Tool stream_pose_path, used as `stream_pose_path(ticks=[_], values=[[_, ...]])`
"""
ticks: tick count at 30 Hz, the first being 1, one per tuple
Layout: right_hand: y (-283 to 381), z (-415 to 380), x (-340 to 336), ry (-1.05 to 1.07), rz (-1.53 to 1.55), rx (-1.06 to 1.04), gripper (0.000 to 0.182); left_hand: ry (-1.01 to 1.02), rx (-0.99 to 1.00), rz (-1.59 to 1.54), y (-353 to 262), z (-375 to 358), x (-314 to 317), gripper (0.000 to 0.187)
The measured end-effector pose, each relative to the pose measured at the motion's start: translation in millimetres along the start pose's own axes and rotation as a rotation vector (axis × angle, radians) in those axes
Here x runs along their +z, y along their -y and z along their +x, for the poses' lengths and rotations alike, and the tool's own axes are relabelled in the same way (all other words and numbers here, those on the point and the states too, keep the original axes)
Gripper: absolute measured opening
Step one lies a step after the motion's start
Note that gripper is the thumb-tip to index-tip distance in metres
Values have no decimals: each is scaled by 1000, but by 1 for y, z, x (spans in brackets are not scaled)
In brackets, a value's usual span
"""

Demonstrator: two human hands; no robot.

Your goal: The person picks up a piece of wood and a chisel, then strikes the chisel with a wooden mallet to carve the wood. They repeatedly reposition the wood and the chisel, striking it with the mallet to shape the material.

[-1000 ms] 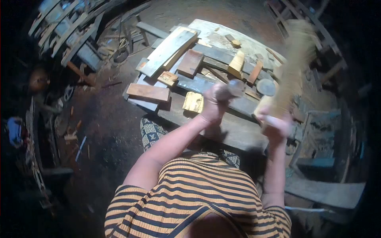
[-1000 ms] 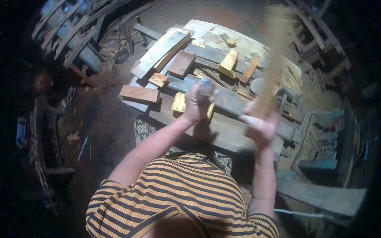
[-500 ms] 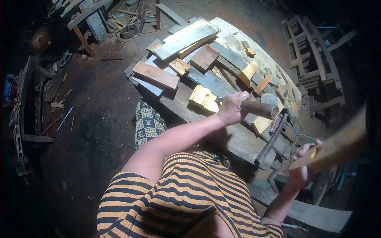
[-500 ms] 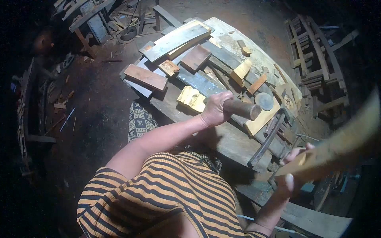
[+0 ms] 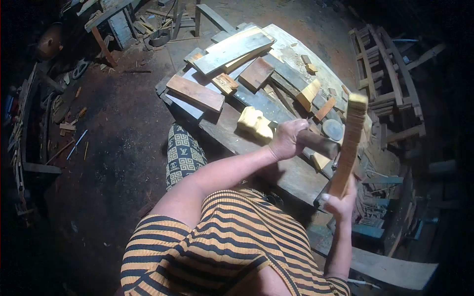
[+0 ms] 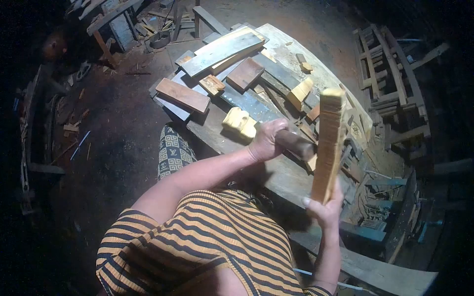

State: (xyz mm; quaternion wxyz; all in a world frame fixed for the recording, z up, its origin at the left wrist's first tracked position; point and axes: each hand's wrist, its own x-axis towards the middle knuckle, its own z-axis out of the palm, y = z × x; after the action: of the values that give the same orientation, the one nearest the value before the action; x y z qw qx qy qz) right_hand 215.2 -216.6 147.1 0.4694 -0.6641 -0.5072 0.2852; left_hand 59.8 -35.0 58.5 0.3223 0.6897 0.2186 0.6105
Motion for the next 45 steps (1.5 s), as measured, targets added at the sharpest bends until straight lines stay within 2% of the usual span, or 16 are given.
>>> stream_pose_path(ticks=[1,3,5,7,9,15,25,27,29,31,35,37,38,41,43,45], values=[[2,2,6,99,56,91,69,-14,12,-53,-1,0,-3,17],[2,5,10,90,45,93,68,-28,1,-102,-1,0,-14,14],[-4,0,14,74,41,108,68,-159,-427,-608,-12,12,-37,19],[-14,-6,19,63,158,201,68,-190,-450,-259,1,15,-64,20],[-20,-9,26,75,193,215,66,-281,-541,-478,23,13,-82,17],[-31,-10,42,106,204,209,65,-471,-573,-693,10,9,-96,20],[-23,-8,43,105,173,232,64,-491,-587,-756,21,-2,-99,20],[-20,2,43,127,89,149,64,-485,-589,-794,28,-5,-102,20],[39,34,39,220,-121,135,66,-447,-603,-837,28,-5,-104,20],[84,60,44,207,-252,-224,67,-452,-549,-789,26,-6,-101,21],[165,93,76,263,-37,-570,70,-413,-534,-736,23,-7,-98,20],[171,105,107,357,192,-705,71,-439,-520,-778,25,-8,-98,20],[173,114,110,415,-159,-908,68,-472,-505,-819,26,-7,-97,19],[201,121,130,745,-1001,-219,43,-444,-588,-737,50,-19,-96,20],[231,126,138,680,-1096,-385,34,-521,-559,-851,29,-9,-98,20],[253,121,146,567,-906,-593,45,-531,-539,-829,27,-10,-98,16]])
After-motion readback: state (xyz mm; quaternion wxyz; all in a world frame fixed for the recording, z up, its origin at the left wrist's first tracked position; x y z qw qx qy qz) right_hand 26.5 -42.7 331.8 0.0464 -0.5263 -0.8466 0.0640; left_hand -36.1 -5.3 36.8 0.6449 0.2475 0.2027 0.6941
